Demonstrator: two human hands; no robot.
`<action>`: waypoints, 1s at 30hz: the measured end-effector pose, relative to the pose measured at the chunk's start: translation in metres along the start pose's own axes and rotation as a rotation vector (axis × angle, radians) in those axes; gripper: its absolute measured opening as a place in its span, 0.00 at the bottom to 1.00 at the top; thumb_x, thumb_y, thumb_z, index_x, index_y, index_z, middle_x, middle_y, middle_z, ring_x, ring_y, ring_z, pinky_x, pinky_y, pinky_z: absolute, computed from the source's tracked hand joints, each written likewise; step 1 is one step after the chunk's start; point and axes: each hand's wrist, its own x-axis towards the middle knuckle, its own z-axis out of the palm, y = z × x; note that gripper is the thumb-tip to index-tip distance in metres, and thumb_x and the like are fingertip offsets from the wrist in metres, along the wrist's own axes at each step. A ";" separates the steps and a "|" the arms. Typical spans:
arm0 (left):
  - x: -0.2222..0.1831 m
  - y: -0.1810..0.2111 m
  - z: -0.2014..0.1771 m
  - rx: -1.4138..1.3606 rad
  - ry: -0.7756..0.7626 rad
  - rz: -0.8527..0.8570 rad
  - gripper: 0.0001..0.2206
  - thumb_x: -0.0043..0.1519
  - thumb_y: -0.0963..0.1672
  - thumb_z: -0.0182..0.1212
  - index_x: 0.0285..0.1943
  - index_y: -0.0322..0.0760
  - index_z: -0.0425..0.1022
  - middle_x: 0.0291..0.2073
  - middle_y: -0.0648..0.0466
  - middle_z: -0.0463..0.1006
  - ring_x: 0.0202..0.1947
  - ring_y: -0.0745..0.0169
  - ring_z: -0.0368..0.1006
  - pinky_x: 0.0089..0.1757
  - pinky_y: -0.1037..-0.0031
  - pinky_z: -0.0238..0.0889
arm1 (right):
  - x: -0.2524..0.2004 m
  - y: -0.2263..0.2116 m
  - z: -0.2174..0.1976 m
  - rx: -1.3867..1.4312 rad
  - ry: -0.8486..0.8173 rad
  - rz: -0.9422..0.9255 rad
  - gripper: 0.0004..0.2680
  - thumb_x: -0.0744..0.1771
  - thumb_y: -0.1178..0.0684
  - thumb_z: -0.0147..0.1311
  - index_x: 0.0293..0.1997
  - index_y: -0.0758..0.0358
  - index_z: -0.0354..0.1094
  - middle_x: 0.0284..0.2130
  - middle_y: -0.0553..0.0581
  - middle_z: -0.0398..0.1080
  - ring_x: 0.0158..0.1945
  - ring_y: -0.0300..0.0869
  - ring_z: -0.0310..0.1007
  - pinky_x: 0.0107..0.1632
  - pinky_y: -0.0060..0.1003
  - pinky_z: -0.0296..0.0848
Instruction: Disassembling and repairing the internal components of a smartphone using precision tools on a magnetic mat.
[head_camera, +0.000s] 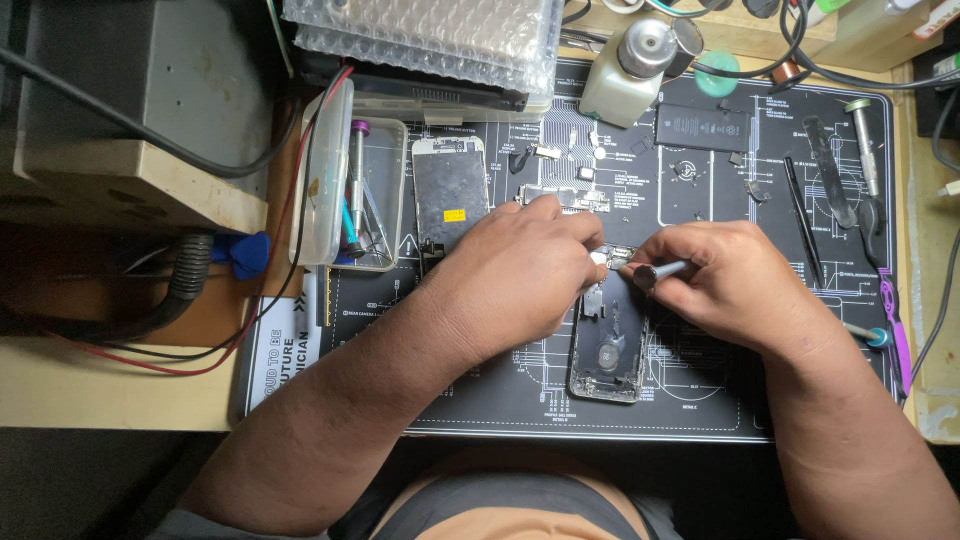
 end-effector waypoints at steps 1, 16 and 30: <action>0.000 0.001 0.001 0.003 0.000 0.002 0.12 0.55 0.42 0.59 0.41 0.56 0.85 0.48 0.63 0.76 0.46 0.46 0.68 0.41 0.52 0.64 | 0.000 0.000 0.000 0.001 0.004 0.000 0.06 0.61 0.56 0.58 0.37 0.51 0.78 0.31 0.46 0.81 0.31 0.39 0.79 0.38 0.34 0.73; -0.007 0.022 0.010 0.185 0.148 0.059 0.15 0.57 0.50 0.64 0.53 0.51 0.79 0.45 0.52 0.72 0.45 0.47 0.68 0.37 0.58 0.64 | -0.022 0.023 -0.045 0.272 0.248 -0.095 0.12 0.69 0.48 0.47 0.42 0.64 0.76 0.28 0.54 0.71 0.29 0.40 0.68 0.37 0.32 0.63; -0.005 0.018 0.000 0.069 0.053 0.052 0.16 0.60 0.51 0.62 0.56 0.49 0.78 0.48 0.50 0.70 0.48 0.45 0.67 0.39 0.53 0.67 | -0.014 0.032 -0.043 0.567 0.475 0.112 0.07 0.73 0.59 0.46 0.51 0.74 0.68 0.41 0.67 0.74 0.43 0.45 0.78 0.48 0.32 0.78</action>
